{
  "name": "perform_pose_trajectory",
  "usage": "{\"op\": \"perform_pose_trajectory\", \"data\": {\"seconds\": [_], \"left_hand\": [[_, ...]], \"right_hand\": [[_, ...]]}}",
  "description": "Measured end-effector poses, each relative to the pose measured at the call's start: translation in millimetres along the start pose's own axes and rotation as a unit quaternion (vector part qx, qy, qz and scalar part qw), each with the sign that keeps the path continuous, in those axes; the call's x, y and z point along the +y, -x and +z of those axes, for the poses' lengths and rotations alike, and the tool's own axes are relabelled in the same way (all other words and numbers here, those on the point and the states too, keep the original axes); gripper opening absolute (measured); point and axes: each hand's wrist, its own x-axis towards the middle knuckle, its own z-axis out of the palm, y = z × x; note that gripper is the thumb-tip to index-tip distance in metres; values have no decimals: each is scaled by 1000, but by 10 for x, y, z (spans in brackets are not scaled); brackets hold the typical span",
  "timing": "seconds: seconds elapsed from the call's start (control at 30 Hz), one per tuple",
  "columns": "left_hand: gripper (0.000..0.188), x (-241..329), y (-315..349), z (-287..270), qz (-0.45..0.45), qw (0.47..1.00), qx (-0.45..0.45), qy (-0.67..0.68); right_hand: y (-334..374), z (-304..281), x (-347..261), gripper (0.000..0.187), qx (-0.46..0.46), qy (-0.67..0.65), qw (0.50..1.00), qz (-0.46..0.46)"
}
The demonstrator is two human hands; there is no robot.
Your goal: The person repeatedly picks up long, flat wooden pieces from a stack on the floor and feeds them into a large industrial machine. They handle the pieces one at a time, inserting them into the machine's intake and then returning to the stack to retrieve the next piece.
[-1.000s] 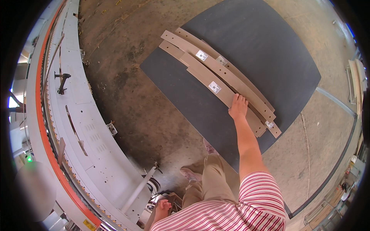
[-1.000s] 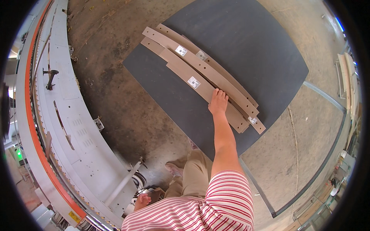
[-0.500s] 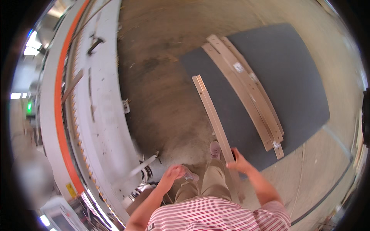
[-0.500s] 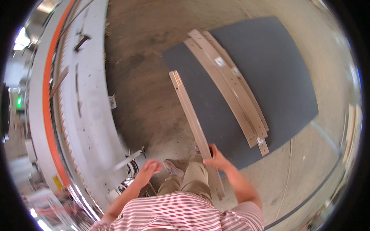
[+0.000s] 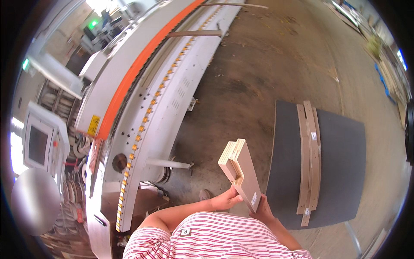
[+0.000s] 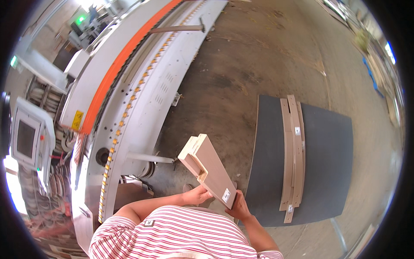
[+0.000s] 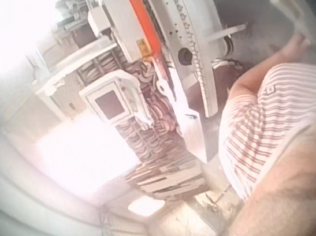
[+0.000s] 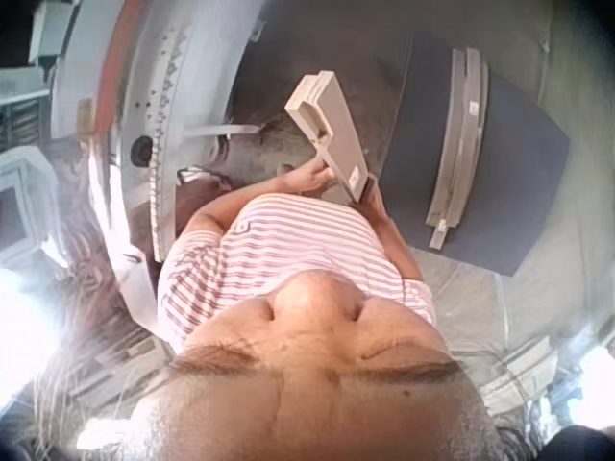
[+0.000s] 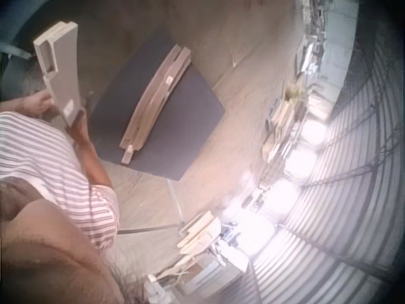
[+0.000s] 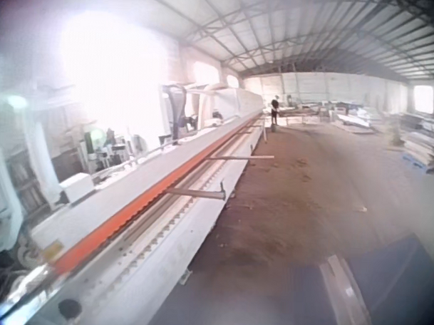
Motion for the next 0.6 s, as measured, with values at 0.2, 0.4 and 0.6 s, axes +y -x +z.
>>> {"op": "perform_pose_trajectory", "data": {"seconds": [0.2, 0.4, 0.6], "left_hand": [[50, 85, 668, -334, 80, 917, 324, 217], [58, 324, 1456, -942, 212, 733, 494, 418], [54, 339, 2304, -1833, 286, 669, 595, 341]], "right_hand": [[-476, 113, -999, 95, -130, -14, 989, 68], [-901, 343, -1756, 94, -205, -43, 976, 66], [-1050, 536, -2046, 96, -287, -34, 955, 73]]}}
